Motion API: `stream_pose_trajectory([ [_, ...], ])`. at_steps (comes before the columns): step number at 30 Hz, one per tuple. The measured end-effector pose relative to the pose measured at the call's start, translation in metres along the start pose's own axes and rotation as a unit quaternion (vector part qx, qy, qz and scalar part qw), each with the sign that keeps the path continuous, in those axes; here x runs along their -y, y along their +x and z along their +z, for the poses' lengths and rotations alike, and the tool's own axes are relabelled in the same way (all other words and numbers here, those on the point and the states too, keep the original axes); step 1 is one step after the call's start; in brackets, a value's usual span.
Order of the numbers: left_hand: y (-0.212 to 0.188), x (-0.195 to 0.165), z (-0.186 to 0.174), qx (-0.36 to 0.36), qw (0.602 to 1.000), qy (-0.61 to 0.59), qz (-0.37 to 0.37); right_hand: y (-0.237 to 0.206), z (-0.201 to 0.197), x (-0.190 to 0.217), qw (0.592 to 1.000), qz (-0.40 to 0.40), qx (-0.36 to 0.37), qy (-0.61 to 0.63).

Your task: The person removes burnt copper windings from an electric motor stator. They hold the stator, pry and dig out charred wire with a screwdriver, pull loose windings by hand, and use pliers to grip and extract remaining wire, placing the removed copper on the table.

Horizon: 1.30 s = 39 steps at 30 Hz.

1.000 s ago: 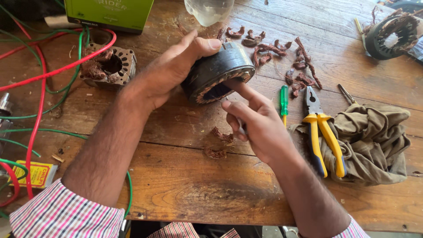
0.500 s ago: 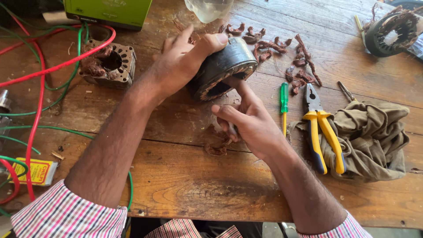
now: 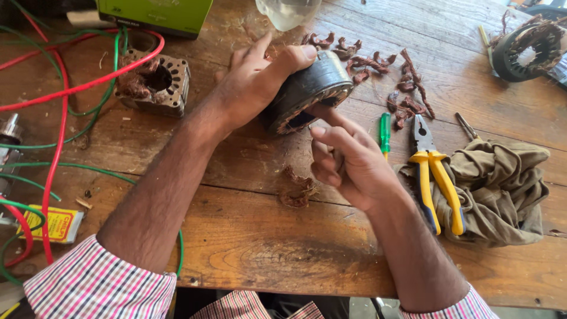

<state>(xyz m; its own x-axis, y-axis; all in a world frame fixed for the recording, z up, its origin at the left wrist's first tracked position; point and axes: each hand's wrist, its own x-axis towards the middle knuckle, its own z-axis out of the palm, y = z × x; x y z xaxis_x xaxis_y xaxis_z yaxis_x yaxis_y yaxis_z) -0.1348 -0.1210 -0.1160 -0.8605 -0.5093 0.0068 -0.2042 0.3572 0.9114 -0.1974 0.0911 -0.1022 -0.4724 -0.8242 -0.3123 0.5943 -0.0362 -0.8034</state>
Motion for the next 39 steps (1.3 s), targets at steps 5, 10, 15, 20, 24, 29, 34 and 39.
stream_pose_trajectory([
  [5, -0.007, 0.005, -0.008, 0.078, 0.988, -0.135, -0.008, -0.003, 0.026, -0.011, 0.936, -0.015, -0.049, -0.349],
  [10, -0.017, 0.003, -0.011, 0.11, 0.969, -0.223, 0.02, -0.003, 0.031, -0.022, 0.926, -0.053, -0.068, -0.368],
  [15, -0.021, -0.006, -0.011, 0.124, 0.967, -0.22, 0.034, 0.003, 0.034, -0.028, 0.933, -0.085, -0.122, -0.328],
  [20, -0.018, -0.011, -0.013, 0.15, 0.959, -0.241, -0.008, 0.003, 0.031, -0.018, 0.927, -0.085, -0.094, -0.353],
  [24, -0.014, -0.008, -0.013, 0.149, 0.957, -0.248, -0.006, 0.006, 0.03, -0.016, 0.88, -0.093, -0.119, -0.45],
  [29, -0.016, -0.005, -0.016, 0.172, 0.957, -0.232, -0.031, 0.013, 0.036, -0.028, 0.836, -0.125, -0.184, -0.502],
  [34, -0.019, -0.01, -0.018, 0.177, 0.958, -0.224, -0.029, 0.014, 0.035, -0.031, 0.813, -0.178, -0.184, -0.524],
  [39, -0.019, -0.017, -0.018, 0.188, 0.956, -0.224, -0.029, 0.012, 0.033, -0.031, 0.791, -0.171, -0.202, -0.551],
])
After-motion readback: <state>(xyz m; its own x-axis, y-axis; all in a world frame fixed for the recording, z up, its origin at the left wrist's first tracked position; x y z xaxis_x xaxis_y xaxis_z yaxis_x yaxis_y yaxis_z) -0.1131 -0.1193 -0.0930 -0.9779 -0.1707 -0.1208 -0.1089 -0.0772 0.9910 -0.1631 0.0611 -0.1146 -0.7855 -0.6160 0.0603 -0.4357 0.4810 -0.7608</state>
